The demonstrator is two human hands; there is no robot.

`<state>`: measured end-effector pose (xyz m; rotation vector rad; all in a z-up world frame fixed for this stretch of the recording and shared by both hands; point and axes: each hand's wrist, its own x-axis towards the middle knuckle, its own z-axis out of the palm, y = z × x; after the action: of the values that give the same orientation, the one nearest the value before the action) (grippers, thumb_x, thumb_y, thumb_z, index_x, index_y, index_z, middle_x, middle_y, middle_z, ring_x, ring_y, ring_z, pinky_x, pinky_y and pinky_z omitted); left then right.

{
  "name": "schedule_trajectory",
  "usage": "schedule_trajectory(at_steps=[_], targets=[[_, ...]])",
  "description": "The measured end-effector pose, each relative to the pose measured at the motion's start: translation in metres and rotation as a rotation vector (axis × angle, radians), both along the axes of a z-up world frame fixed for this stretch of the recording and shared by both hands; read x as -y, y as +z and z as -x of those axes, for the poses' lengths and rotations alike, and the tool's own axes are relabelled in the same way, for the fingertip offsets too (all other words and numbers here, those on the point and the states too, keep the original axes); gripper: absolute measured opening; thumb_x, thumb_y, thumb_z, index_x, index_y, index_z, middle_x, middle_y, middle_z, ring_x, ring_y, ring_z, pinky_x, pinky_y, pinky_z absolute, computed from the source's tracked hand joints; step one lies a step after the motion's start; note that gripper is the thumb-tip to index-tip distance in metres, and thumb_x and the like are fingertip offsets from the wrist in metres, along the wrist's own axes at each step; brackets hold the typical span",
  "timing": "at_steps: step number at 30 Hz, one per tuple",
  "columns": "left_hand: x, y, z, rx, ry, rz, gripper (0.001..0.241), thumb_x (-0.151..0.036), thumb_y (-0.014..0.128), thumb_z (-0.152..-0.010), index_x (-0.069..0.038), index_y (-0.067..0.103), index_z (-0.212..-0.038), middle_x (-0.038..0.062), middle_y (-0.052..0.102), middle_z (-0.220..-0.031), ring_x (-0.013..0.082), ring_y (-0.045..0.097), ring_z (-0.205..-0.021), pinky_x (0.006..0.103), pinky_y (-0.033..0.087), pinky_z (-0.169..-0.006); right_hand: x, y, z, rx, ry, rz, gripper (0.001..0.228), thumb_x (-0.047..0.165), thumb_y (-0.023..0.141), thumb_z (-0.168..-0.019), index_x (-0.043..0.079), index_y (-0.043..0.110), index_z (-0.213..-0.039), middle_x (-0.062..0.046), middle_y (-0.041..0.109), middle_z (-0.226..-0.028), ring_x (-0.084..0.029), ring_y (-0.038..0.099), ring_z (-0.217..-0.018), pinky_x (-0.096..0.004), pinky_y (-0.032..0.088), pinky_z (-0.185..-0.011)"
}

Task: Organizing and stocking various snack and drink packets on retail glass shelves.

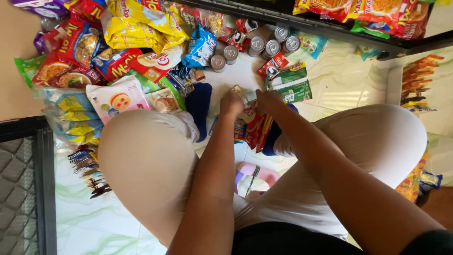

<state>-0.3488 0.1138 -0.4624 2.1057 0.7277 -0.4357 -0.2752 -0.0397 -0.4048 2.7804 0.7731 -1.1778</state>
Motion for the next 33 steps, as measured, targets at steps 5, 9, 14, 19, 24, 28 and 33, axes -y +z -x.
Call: schedule_trajectory(at_steps=[5,9,14,19,24,28,33], targets=[[-0.008,0.024,0.000,0.089,-0.029,-0.137,0.030,-0.019,0.056,-0.101,-0.007,0.063,-0.128,0.027,0.070,-0.115,0.0483,0.065,-0.112,0.0557,0.050,-0.098,-0.026,-0.001,-0.020,0.123,0.033,-0.083,0.031,0.036,0.074,-0.086,0.011,0.077,-0.104,-0.018,0.075,-0.102,-0.038,0.072,-0.101,-0.053,0.058,-0.083],[-0.023,0.088,-0.010,0.528,-0.168,-0.626,0.072,-0.037,0.084,-0.058,-0.017,0.063,-0.124,0.026,0.070,-0.122,0.0493,0.064,-0.113,0.0528,0.050,-0.089,-0.055,0.105,-0.057,-0.066,0.040,-0.394,0.036,0.035,0.075,-0.081,0.022,0.078,-0.114,-0.011,0.077,-0.102,-0.029,0.075,-0.094,-0.042,0.059,-0.083],[-0.043,0.182,-0.054,0.313,-0.221,-0.157,0.064,-0.044,0.089,-0.070,-0.015,0.067,-0.123,0.013,0.076,-0.116,0.0333,0.069,-0.113,0.0463,0.052,-0.097,-0.040,0.247,-0.084,0.037,0.307,-0.695,0.024,0.025,0.070,-0.090,0.019,0.080,-0.111,-0.011,0.077,-0.105,-0.028,0.072,-0.095,-0.040,0.056,-0.084],[-0.039,0.331,-0.078,0.299,-0.343,0.002,0.053,-0.057,0.078,-0.077,-0.018,0.077,-0.113,0.011,0.079,-0.105,0.0283,0.076,-0.095,0.0407,0.057,-0.083,0.017,0.346,-0.080,0.144,-0.128,-1.102,0.040,0.017,0.078,-0.094,0.006,0.067,-0.131,-0.010,0.073,-0.118,-0.020,0.070,-0.105,-0.031,0.056,-0.092],[-0.049,0.402,-0.080,0.446,-0.264,-0.028,0.054,-0.060,0.067,-0.087,-0.012,0.077,-0.109,0.013,0.079,-0.100,0.0273,0.076,-0.091,0.0393,0.058,-0.080,0.055,0.365,-0.083,0.089,-0.418,-1.362,0.054,0.019,0.080,-0.092,-0.002,0.057,-0.137,-0.011,0.071,-0.120,-0.019,0.070,-0.109,-0.033,0.058,-0.092],[-0.031,0.405,-0.076,0.708,-0.101,0.266,0.060,-0.062,0.061,-0.090,-0.009,0.074,-0.113,0.010,0.081,-0.096,0.0197,0.078,-0.087,0.0345,0.059,-0.080,0.041,0.373,-0.055,-0.301,-0.684,-1.309,0.049,0.025,0.072,-0.090,0.002,0.061,-0.132,-0.009,0.073,-0.113,-0.018,0.072,-0.096,-0.034,0.060,-0.079],[-0.009,0.372,-0.103,0.726,0.056,0.615,0.047,-0.045,0.068,-0.097,-0.002,0.070,-0.115,0.007,0.076,-0.101,0.0163,0.070,-0.091,0.0326,0.056,-0.082,0.038,0.349,-0.067,-0.330,-0.784,-1.300,0.038,0.028,0.069,-0.096,-0.002,0.070,-0.119,-0.010,0.075,-0.106,-0.019,0.071,-0.089,-0.036,0.059,-0.075]])
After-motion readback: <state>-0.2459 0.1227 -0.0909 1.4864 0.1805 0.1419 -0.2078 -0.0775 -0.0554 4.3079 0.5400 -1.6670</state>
